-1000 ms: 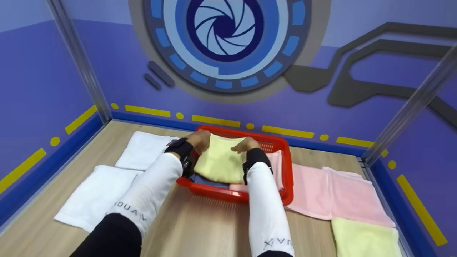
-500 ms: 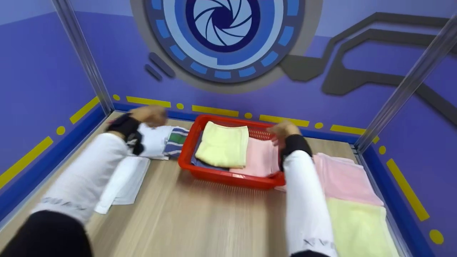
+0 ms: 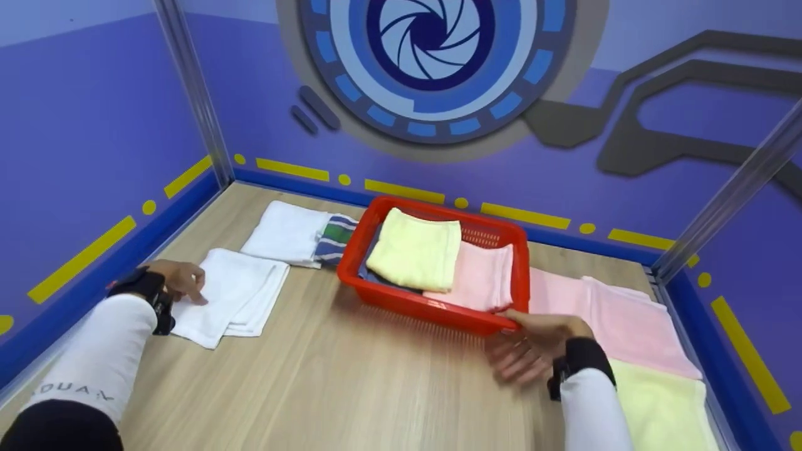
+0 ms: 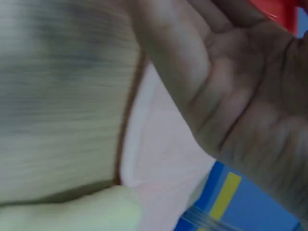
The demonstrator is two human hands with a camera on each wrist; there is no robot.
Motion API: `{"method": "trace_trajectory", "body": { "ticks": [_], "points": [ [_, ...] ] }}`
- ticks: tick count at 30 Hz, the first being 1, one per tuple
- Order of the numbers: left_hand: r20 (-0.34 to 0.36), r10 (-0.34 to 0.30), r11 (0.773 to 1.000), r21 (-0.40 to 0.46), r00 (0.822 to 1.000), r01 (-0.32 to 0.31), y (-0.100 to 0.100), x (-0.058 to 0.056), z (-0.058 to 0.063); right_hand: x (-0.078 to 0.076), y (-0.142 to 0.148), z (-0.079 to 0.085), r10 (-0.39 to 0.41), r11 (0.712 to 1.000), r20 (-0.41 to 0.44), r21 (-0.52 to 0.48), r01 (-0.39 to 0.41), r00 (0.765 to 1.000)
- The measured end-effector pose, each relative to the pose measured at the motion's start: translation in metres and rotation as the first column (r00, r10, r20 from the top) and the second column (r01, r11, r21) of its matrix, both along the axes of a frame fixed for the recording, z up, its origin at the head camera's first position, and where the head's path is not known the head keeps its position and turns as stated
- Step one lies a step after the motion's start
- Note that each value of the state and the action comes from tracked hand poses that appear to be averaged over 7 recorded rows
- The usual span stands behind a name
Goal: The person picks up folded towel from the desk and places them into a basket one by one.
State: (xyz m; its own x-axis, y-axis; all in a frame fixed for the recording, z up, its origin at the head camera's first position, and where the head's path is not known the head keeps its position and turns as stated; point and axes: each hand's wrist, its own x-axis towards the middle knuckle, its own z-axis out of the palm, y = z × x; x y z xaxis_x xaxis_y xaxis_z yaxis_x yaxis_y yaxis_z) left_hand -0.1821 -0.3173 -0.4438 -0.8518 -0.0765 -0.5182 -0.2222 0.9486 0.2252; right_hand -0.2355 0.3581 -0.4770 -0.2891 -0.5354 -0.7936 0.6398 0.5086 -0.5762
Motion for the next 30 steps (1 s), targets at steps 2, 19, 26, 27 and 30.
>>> {"method": "trace_trajectory", "body": {
  "ticks": [2, 19, 26, 27, 30],
  "points": [
    [0.019, 0.052, 0.994, 0.097, 0.998, -0.054, -0.009, -0.003, -0.016, 0.005, 0.003, -0.015, -0.002, 0.998, 0.08, -0.067, 0.007, 0.997],
    [0.177, -0.071, 0.981, 0.192, 0.982, 0.036, 0.02, -0.004, -0.029, 0.012, -0.034, -0.059, -0.127, 0.903, -0.131, 0.395, 0.17, 0.983],
    [0.078, -0.266, 0.957, 0.137, 0.961, 0.254, 0.075, 0.007, -0.045, 0.013, -0.034, -0.06, -0.165, 0.905, -0.111, 0.379, 0.195, 0.98],
    [0.069, -0.295, 0.95, 0.132, 0.953, 0.284, 0.087, 0.01, -0.046, 0.013, -0.034, -0.06, -0.163, 0.905, -0.117, 0.379, 0.196, 0.98],
    [0.035, -0.373, 0.923, 0.119, 0.927, 0.367, 0.125, 0.02, -0.048, 0.013, -0.036, -0.059, -0.129, 0.9, -0.146, 0.397, 0.177, 0.981]
  ]
}}
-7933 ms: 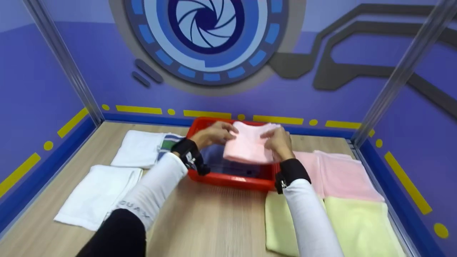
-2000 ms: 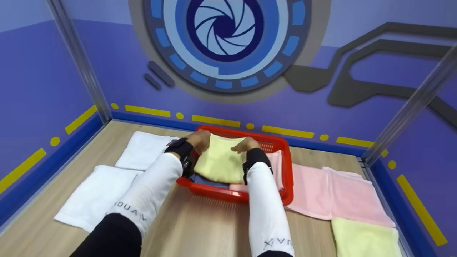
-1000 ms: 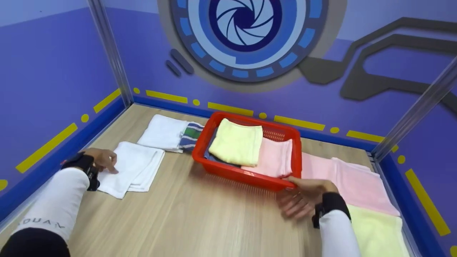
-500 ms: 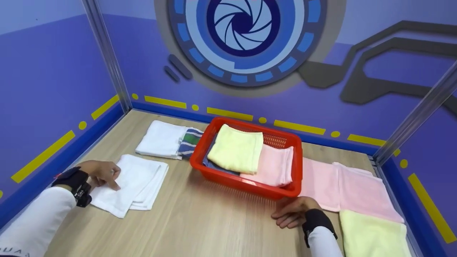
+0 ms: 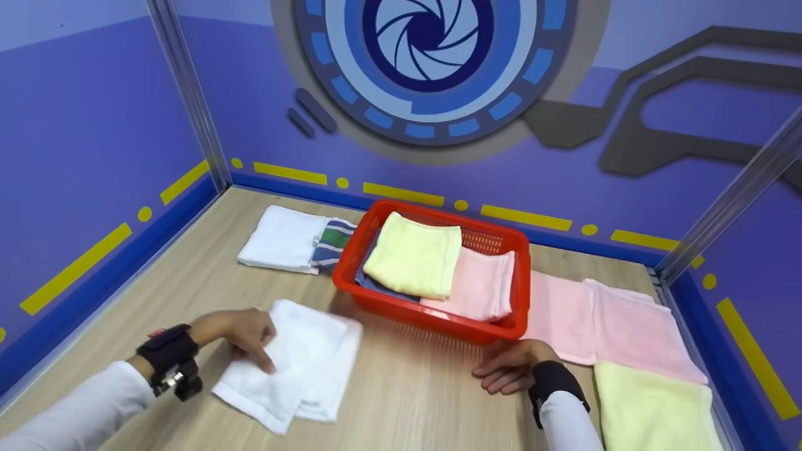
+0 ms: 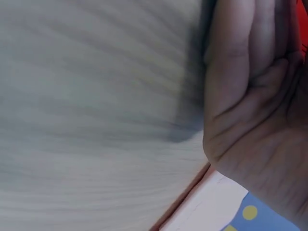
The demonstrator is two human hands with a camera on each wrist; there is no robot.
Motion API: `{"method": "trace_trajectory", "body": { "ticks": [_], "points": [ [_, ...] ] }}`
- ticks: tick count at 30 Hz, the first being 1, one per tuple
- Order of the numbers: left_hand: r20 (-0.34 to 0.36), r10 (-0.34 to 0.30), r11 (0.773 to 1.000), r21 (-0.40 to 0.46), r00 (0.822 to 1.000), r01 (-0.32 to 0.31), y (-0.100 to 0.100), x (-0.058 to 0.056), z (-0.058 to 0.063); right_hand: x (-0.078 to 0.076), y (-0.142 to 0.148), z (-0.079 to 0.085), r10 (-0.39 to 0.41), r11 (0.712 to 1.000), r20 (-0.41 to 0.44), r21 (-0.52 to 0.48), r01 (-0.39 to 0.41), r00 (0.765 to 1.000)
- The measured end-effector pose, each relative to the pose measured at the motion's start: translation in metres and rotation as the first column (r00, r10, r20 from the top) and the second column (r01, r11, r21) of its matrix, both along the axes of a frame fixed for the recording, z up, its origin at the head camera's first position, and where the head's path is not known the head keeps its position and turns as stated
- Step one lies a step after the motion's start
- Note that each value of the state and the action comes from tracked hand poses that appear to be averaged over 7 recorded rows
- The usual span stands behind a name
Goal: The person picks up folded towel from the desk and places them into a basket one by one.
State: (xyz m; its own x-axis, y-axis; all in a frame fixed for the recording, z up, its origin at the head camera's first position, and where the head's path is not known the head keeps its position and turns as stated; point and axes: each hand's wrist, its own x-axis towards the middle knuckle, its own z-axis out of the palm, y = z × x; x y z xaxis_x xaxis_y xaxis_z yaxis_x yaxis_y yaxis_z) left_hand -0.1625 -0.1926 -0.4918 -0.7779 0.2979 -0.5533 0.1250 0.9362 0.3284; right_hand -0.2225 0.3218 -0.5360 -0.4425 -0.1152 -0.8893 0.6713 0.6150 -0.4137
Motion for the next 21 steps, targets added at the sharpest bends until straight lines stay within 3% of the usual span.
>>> {"method": "trace_trajectory", "body": {
  "ticks": [3, 6, 9, 12, 13, 15, 19, 20, 21],
  "points": [
    [-0.03, -0.069, 0.997, 0.016, 0.997, 0.069, 0.044, 0.006, -0.003, 0.005, -0.002, 0.004, 0.063, 0.997, -0.021, 0.041, -0.062, 0.998],
    [-0.052, -0.084, 0.996, 0.013, 0.995, 0.085, 0.081, 0.008, -0.004, 0.009, -0.016, 0.01, 0.2, 0.978, -0.046, 0.065, -0.196, 0.979],
    [-0.08, -0.049, 0.999, 0.007, 0.996, 0.049, 0.108, 0.008, -0.006, 0.014, -0.038, 0.018, 0.352, 0.936, -0.132, 0.066, -0.347, 0.926],
    [-0.162, -0.004, 0.997, 0.071, 0.987, 0.016, 0.13, 0.009, -0.012, 0.026, -0.054, 0.033, 0.405, 0.914, -0.265, 0.079, -0.399, 0.875],
    [-0.197, 0.008, 0.994, 0.109, 0.98, 0.013, 0.136, 0.011, -0.015, 0.032, -0.059, 0.038, 0.413, 0.91, -0.316, 0.096, -0.404, 0.854],
    [-0.265, 0.022, 0.984, 0.178, 0.964, 0.027, 0.147, 0.015, -0.022, 0.046, -0.068, 0.044, 0.427, 0.901, -0.446, 0.136, -0.411, 0.787],
    [-0.341, 0.036, 0.96, 0.274, 0.939, 0.062, 0.159, 0.025, -0.032, 0.078, -0.088, 0.043, 0.431, 0.897, -0.647, 0.231, -0.377, 0.629],
    [-0.355, 0.038, 0.955, 0.289, 0.934, 0.071, 0.16, 0.028, -0.033, 0.084, -0.092, 0.041, 0.417, 0.904, -0.679, 0.242, -0.352, 0.605],
    [-0.364, 0.041, 0.949, 0.306, 0.93, 0.078, 0.16, 0.03, -0.032, 0.09, -0.096, 0.039, 0.393, 0.917, -0.691, 0.24, -0.32, 0.606]
  ]
}}
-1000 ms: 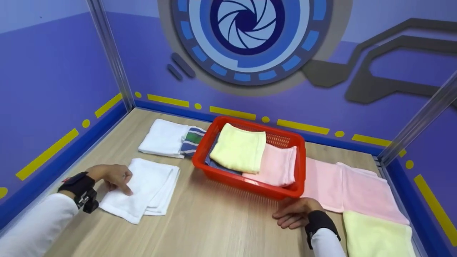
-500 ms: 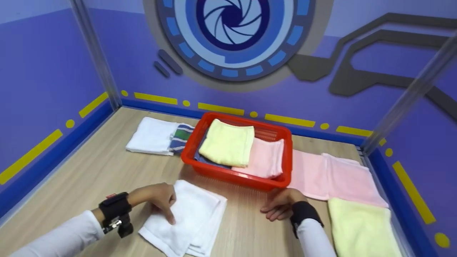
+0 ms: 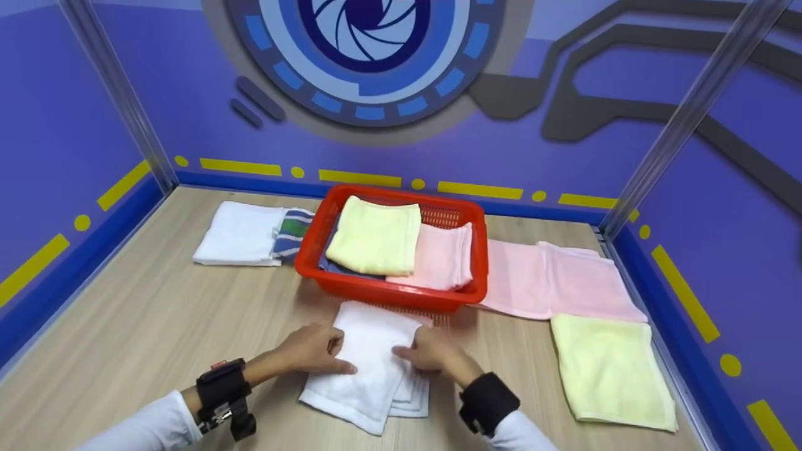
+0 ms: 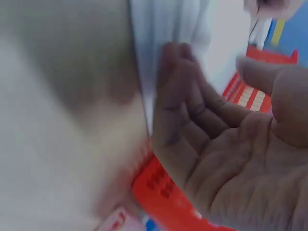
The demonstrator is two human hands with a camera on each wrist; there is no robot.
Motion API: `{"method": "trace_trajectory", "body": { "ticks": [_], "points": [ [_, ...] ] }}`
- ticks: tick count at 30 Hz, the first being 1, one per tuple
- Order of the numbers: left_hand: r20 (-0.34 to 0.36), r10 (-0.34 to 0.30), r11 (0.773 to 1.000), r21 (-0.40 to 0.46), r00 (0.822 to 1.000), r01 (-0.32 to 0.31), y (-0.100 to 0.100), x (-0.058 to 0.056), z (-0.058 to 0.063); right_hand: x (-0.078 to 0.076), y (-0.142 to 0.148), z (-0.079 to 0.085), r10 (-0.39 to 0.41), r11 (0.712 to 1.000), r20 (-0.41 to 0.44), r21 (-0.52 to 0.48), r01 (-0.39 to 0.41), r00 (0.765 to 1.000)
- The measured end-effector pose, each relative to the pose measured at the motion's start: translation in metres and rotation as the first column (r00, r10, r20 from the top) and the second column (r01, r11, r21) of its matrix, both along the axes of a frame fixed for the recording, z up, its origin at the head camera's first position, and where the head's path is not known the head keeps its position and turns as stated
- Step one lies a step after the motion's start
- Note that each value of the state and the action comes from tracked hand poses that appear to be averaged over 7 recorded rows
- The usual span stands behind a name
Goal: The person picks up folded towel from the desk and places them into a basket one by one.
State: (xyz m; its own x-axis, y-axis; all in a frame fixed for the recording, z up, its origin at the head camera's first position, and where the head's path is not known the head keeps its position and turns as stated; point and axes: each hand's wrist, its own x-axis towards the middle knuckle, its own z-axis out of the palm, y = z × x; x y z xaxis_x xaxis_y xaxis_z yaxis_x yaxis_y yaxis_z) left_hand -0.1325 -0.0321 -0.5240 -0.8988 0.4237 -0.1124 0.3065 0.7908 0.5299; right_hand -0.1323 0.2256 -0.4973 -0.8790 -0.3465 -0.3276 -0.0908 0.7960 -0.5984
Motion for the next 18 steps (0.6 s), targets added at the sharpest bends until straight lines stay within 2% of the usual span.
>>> {"method": "trace_trajectory", "body": {
  "ticks": [4, 6, 8, 10, 14, 18],
  "points": [
    [-0.029, 0.018, 0.997, 0.072, 0.999, -0.015, -0.007, 0.002, 0.006, 0.007, -0.014, -0.009, -0.12, 0.992, -0.037, 0.045, 0.122, 0.992],
    [-0.038, 0.019, 0.997, 0.081, 0.999, -0.016, -0.009, 0.001, 0.007, 0.005, -0.013, -0.011, -0.123, 0.988, -0.045, 0.085, 0.127, 0.991],
    [-0.043, 0.022, 0.996, 0.086, 0.999, -0.018, -0.011, 0.0, 0.007, 0.003, -0.011, -0.012, -0.09, 0.99, -0.071, 0.103, 0.097, 0.993],
    [-0.037, 0.021, 0.995, 0.094, 0.999, -0.018, -0.012, -0.001, 0.004, 0.003, -0.008, -0.013, -0.039, 0.997, -0.096, 0.066, 0.045, 0.995],
    [-0.012, 0.038, 0.991, 0.126, 0.999, -0.036, -0.016, -0.001, 0.0, 0.005, -0.004, -0.013, 0.006, 0.999, -0.13, -0.031, -0.011, 0.992],
    [0.029, 0.068, 0.985, 0.158, 0.997, -0.072, -0.019, -0.002, 0.0, 0.006, 0.007, -0.006, -0.026, 0.986, -0.034, -0.167, 0.02, 0.999]
  ]
}}
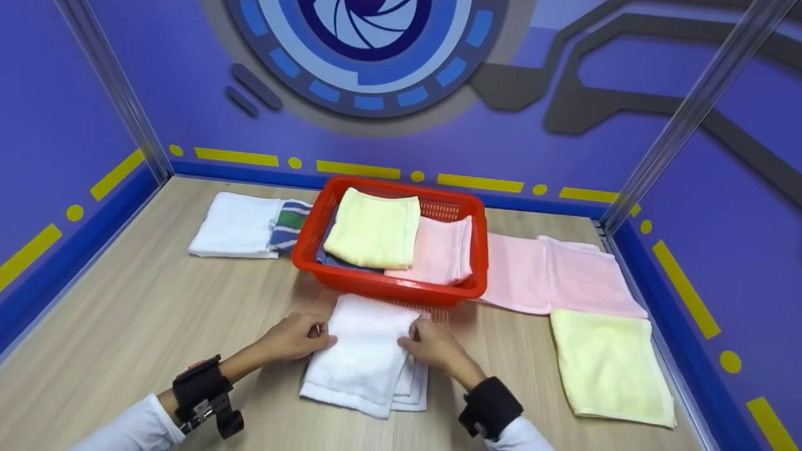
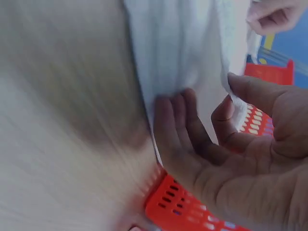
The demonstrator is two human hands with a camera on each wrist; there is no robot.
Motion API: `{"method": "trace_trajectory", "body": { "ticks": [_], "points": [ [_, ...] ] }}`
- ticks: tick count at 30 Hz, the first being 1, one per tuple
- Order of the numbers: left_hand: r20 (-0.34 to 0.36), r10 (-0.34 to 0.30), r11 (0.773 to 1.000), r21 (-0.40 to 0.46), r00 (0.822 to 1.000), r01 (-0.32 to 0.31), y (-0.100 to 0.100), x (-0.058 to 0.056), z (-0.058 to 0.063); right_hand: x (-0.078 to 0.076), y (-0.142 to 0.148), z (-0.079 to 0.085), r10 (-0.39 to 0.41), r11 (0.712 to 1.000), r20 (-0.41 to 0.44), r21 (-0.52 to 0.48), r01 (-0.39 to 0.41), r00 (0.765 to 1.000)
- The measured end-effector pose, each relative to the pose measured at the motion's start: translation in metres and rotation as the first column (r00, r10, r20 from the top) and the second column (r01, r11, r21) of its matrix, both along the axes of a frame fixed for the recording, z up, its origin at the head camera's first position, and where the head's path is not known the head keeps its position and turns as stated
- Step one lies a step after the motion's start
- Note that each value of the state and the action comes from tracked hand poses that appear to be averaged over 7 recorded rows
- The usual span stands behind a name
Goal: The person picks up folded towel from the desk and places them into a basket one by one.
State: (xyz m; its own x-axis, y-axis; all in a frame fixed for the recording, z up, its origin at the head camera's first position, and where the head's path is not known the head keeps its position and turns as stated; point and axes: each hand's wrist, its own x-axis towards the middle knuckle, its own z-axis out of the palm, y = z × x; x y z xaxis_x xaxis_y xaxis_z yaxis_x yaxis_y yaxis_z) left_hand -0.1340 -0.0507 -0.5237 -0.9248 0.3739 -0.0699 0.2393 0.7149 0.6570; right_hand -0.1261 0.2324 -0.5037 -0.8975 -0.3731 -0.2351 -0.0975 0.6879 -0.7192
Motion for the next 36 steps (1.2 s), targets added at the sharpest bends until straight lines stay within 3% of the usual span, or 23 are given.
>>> {"method": "trace_trajectory", "body": {
  "ticks": [4, 6, 8, 11, 14, 17, 20, 22, 24, 27, 30, 31, 33, 36],
  "points": [
    [0.051, 0.033, 0.999, -0.004, 0.998, -0.032, 0.001, 0.001, 0.004, -0.003, 0.01, 0.001, -0.09, 0.99, 0.116, -0.099, 0.102, 0.989],
    [0.074, 0.041, 0.999, -0.02, 0.996, -0.039, 0.003, 0.002, 0.006, -0.006, 0.011, -0.003, -0.132, 0.987, 0.11, -0.08, 0.141, 0.985],
    [0.096, 0.046, 0.999, -0.032, 0.994, -0.043, 0.006, 0.003, 0.008, -0.01, 0.012, -0.008, -0.165, 0.986, 0.047, -0.022, 0.166, 0.985],
    [0.122, 0.057, 0.998, -0.036, 0.991, -0.053, 0.015, 0.004, 0.008, -0.011, 0.009, -0.016, -0.174, 0.977, -0.113, 0.108, 0.186, 0.978],
    [0.123, 0.074, 0.997, -0.044, 0.99, -0.069, 0.023, 0.006, 0.004, -0.006, 0.003, -0.021, -0.147, 0.947, -0.295, 0.233, 0.22, 0.944],
    [0.128, 0.093, 0.996, -0.024, 0.987, -0.091, 0.029, 0.007, 0.0, 0.001, -0.005, -0.022, -0.138, 0.913, -0.344, 0.32, 0.254, 0.929],
    [0.184, 0.108, 0.99, 0.065, 0.977, -0.122, 0.034, 0.006, -0.002, 0.006, -0.01, -0.022, -0.09, 0.878, -0.345, 0.416, 0.238, 0.934],
    [0.244, 0.114, 0.978, 0.145, 0.963, -0.152, 0.037, 0.005, -0.002, 0.006, -0.011, -0.023, -0.082, 0.879, -0.326, 0.422, 0.223, 0.942],
    [0.323, 0.12, 0.953, 0.228, 0.939, -0.2, 0.039, 0.004, 0.0, 0.005, -0.01, -0.024, -0.095, 0.908, -0.312, 0.363, 0.211, 0.945],
    [0.467, 0.109, 0.893, 0.342, 0.878, -0.293, 0.044, 0.005, 0.003, 0.002, -0.007, -0.022, -0.18, 0.974, -0.176, 0.107, 0.2, 0.968],
    [0.548, 0.044, 0.831, 0.444, 0.835, -0.336, 0.046, 0.009, 0.014, 0.002, -0.003, -0.006, -0.215, 0.968, 0.026, -0.126, 0.216, 0.976],
    [0.549, 0.017, 0.823, 0.467, 0.835, -0.324, 0.046, 0.009, 0.021, 0.003, -0.001, 0.003, -0.21, 0.96, 0.078, -0.175, 0.22, 0.975],
    [0.518, -0.031, 0.822, 0.5, 0.855, -0.272, 0.045, 0.007, 0.04, 0.003, 0.004, 0.025, -0.197, 0.947, 0.155, -0.224, 0.229, 0.968],
    [0.46, -0.076, 0.832, 0.518, 0.885, -0.198, 0.043, -0.004, 0.077, -0.001, 0.014, 0.064, -0.204, 0.938, 0.147, -0.254, 0.236, 0.968]
  ]
}}
